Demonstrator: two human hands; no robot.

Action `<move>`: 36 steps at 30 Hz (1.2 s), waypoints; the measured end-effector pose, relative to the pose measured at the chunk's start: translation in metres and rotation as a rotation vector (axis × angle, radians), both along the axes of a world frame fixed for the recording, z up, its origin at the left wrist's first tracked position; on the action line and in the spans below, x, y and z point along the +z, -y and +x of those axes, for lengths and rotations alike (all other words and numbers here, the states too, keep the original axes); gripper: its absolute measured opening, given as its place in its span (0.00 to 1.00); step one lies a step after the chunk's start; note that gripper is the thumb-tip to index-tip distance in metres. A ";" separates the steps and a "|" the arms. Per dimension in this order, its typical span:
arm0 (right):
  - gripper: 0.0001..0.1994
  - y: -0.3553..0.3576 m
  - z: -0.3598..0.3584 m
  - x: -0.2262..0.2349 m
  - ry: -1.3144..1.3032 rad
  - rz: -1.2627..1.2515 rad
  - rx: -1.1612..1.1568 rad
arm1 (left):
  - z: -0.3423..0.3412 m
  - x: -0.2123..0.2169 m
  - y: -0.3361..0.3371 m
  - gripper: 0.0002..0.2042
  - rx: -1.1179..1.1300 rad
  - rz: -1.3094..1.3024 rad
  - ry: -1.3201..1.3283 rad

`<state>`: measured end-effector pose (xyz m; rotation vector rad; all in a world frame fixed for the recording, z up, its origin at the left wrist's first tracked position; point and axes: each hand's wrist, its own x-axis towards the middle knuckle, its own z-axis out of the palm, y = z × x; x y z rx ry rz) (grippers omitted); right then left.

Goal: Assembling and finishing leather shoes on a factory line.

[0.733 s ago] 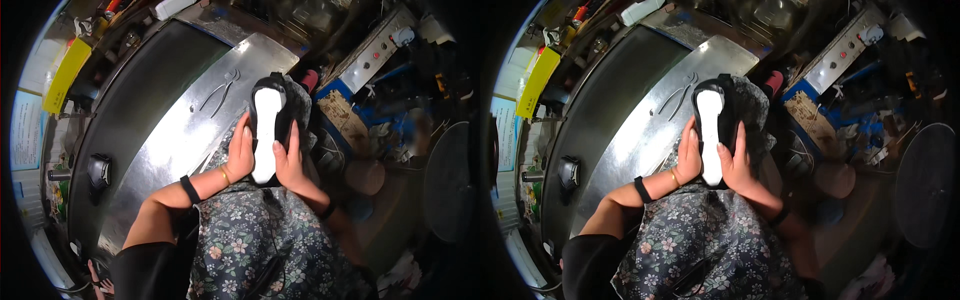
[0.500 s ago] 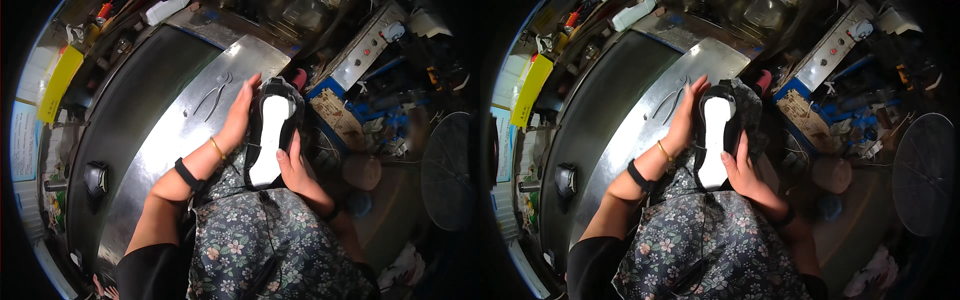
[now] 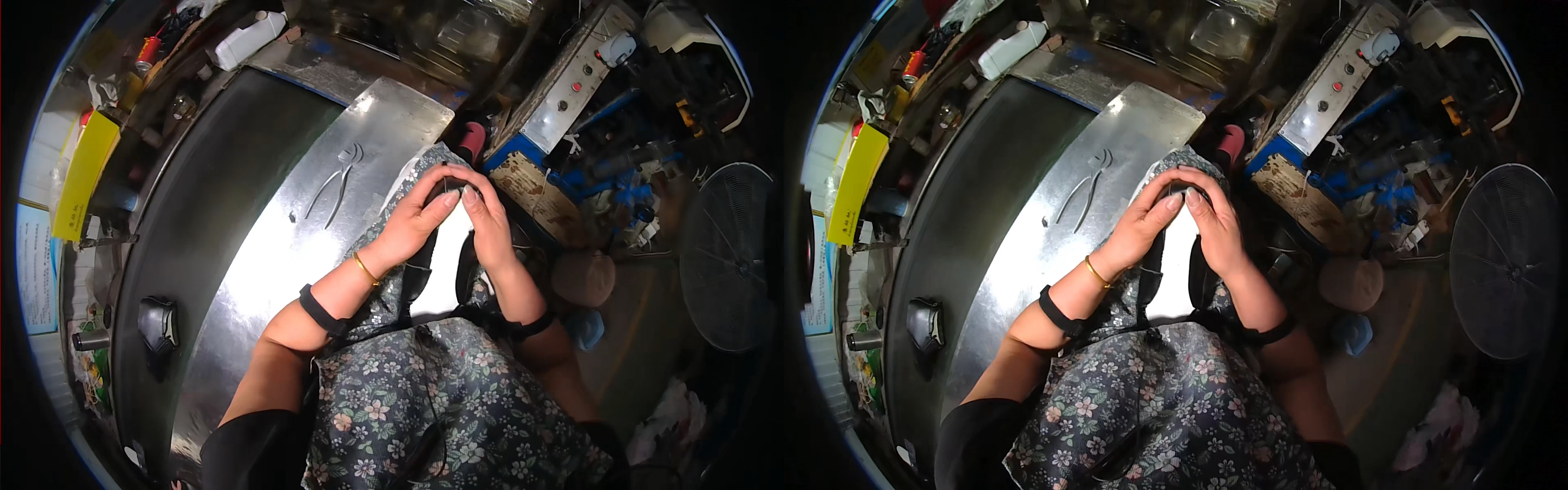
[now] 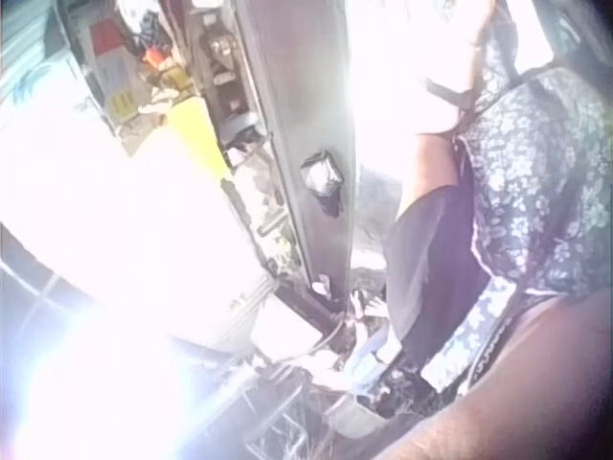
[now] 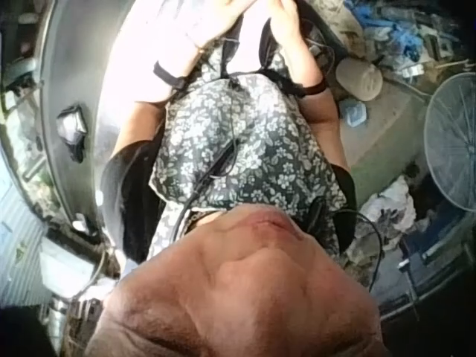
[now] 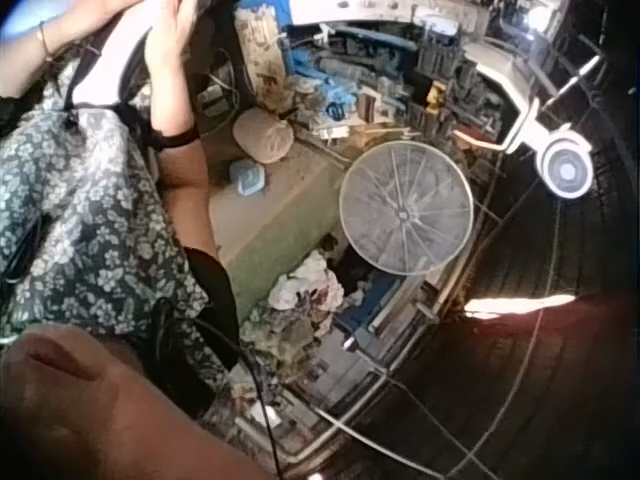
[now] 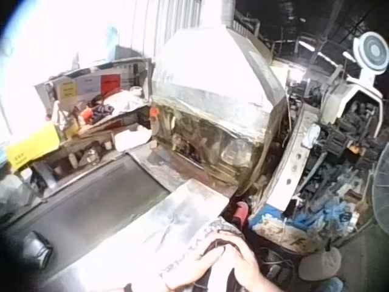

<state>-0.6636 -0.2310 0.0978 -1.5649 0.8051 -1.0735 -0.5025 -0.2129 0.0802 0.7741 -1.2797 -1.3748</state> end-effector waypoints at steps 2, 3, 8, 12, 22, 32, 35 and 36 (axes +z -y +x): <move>0.18 0.005 -0.008 0.008 0.235 0.267 0.142 | 0.002 -0.008 -0.001 0.22 0.037 -0.066 0.038; 0.18 0.009 -0.014 0.011 0.482 0.527 0.273 | 0.005 -0.006 -0.001 0.21 -0.001 -0.002 0.023; 0.19 -0.014 0.004 0.003 -0.136 -0.069 -0.140 | 0.011 0.005 0.002 0.28 -0.041 0.014 0.095; 0.23 -0.002 -0.011 0.001 0.072 0.117 0.116 | 0.020 0.008 0.009 0.43 -0.138 0.016 0.142; 0.34 -0.017 -0.089 0.059 0.027 0.319 0.089 | -0.038 0.066 -0.053 0.44 -0.041 -0.512 0.646; 0.30 -0.137 -0.178 -0.025 0.284 0.752 -0.325 | 0.065 0.011 -0.024 0.16 0.268 -0.220 0.683; 0.28 -0.099 -0.162 -0.068 0.407 0.802 -0.456 | 0.107 -0.029 -0.028 0.15 0.491 0.071 0.636; 0.28 -0.043 -0.118 -0.067 0.462 0.817 -0.514 | 0.115 -0.034 -0.026 0.15 0.511 0.052 0.673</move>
